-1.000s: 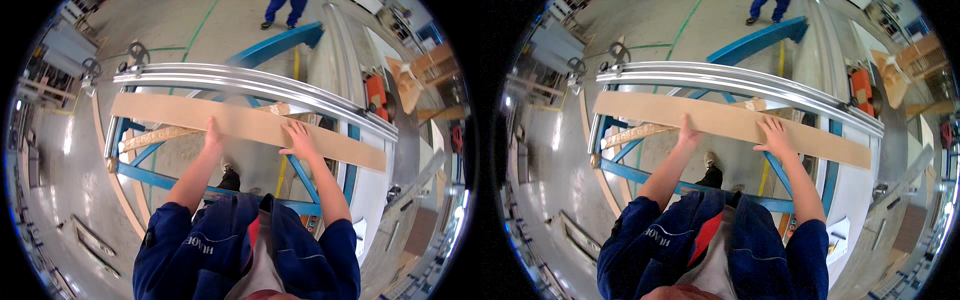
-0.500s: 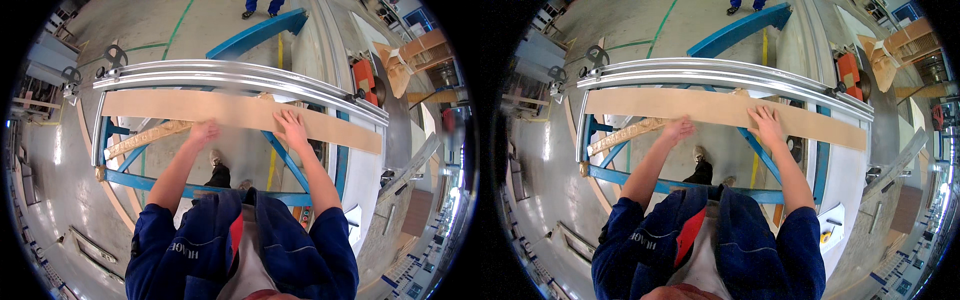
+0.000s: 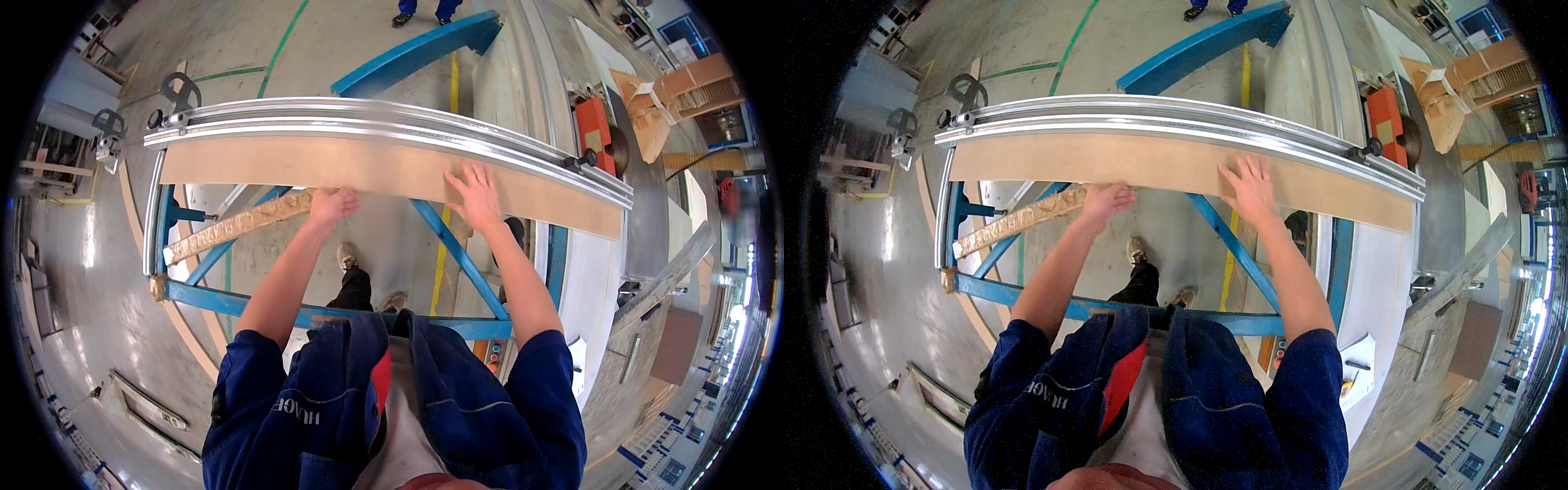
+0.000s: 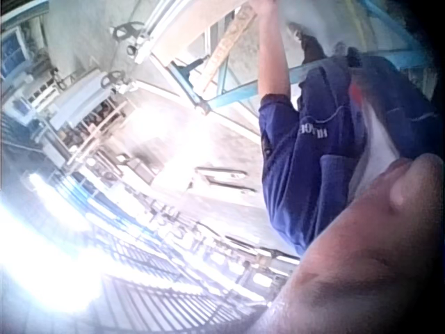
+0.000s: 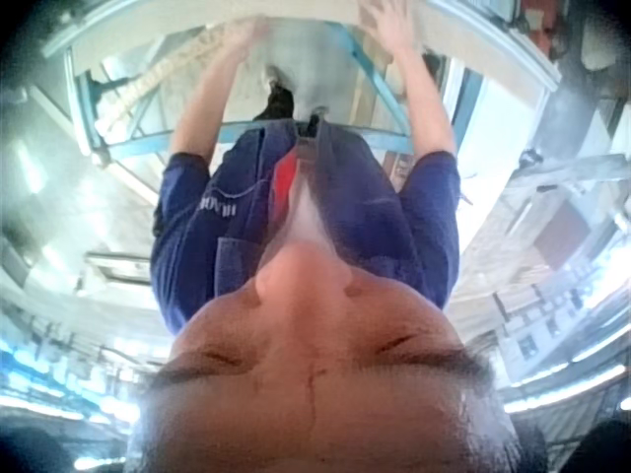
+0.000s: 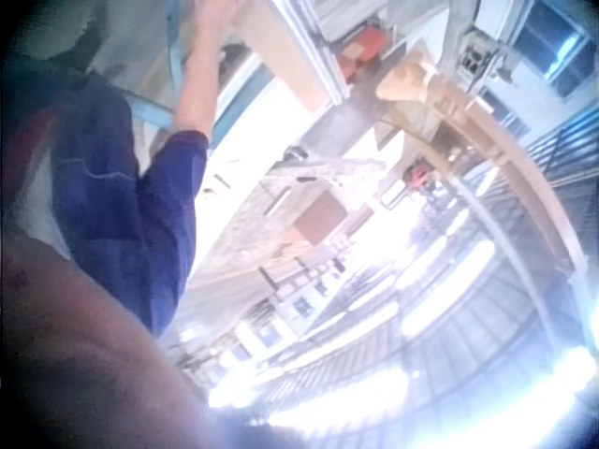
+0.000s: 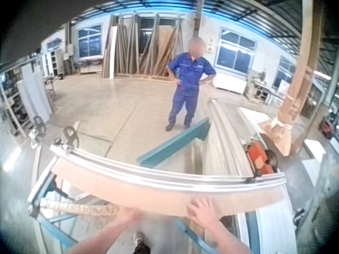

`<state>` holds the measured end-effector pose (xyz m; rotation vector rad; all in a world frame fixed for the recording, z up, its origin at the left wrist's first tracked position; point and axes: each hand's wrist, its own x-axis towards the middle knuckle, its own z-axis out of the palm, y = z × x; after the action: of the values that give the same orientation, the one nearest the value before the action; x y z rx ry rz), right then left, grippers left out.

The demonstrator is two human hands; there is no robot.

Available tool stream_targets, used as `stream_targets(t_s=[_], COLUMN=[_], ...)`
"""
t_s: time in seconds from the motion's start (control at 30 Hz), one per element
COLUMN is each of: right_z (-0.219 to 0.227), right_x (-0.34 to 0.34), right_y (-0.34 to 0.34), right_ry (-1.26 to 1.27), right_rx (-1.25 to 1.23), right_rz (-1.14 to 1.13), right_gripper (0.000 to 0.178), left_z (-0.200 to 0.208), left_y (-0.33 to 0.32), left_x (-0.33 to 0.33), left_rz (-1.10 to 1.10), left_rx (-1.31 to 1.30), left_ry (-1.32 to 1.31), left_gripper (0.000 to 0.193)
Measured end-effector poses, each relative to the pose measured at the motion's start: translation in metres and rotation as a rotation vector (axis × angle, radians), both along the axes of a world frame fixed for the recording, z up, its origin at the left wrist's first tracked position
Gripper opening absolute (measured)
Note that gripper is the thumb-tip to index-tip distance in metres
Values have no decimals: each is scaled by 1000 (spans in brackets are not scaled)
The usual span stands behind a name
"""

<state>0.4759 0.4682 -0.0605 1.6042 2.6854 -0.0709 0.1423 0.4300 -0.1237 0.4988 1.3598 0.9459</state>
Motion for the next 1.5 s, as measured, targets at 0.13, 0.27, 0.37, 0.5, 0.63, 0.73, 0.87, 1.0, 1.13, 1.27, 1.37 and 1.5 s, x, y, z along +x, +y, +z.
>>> stream_targets(t_s=[0.13,0.27,0.37,0.5,0.63,0.73,0.87,1.0,1.13,1.27,1.37,1.5], right_z=[27,51,53,48,50,52,46,42,41,39,34,32], right_x=[-41,-76,-87,-81,-70,-64,-55,-50,-51,-48,-46,-40], right_y=[18,38,51,54,54,53,53,54,54,55,55,55], right_ry=[3,-115,-205,-158,-169,-210,-141,-84,-91,-40,-38,-15], right_rx=[39,-71,-105,-78,-84,-80,-54,-42,-40,-45,-52,-52], right_rz=[172,216,273,292,253,257,256,277,284,290,297,303], right_gripper=[90,110,117,119,125,125,116,99,93,89,88,88], left_z=[-60,-19,10,33,57,59,63,70,73,70,67,76], left_y=[0,-5,-13,-10,23,51,76,83,81,83,84,84], left_x=[-26,-12,-11,-15,-14,-9,2,16,21,22,20,29], left_rz=[-166,-54,-187,-389,-550,-710,-925,-1031,-1037,-1011,-975,-1049], left_rx=[75,-1,121,437,961,963,987,961,942,989,1022,977], left_ry=[84,-154,214,817,1254,1369,1479,1577,1590,1560,1521,1566], left_gripper=[37,35,32,33,72,93,99,96,91,86,84,88])
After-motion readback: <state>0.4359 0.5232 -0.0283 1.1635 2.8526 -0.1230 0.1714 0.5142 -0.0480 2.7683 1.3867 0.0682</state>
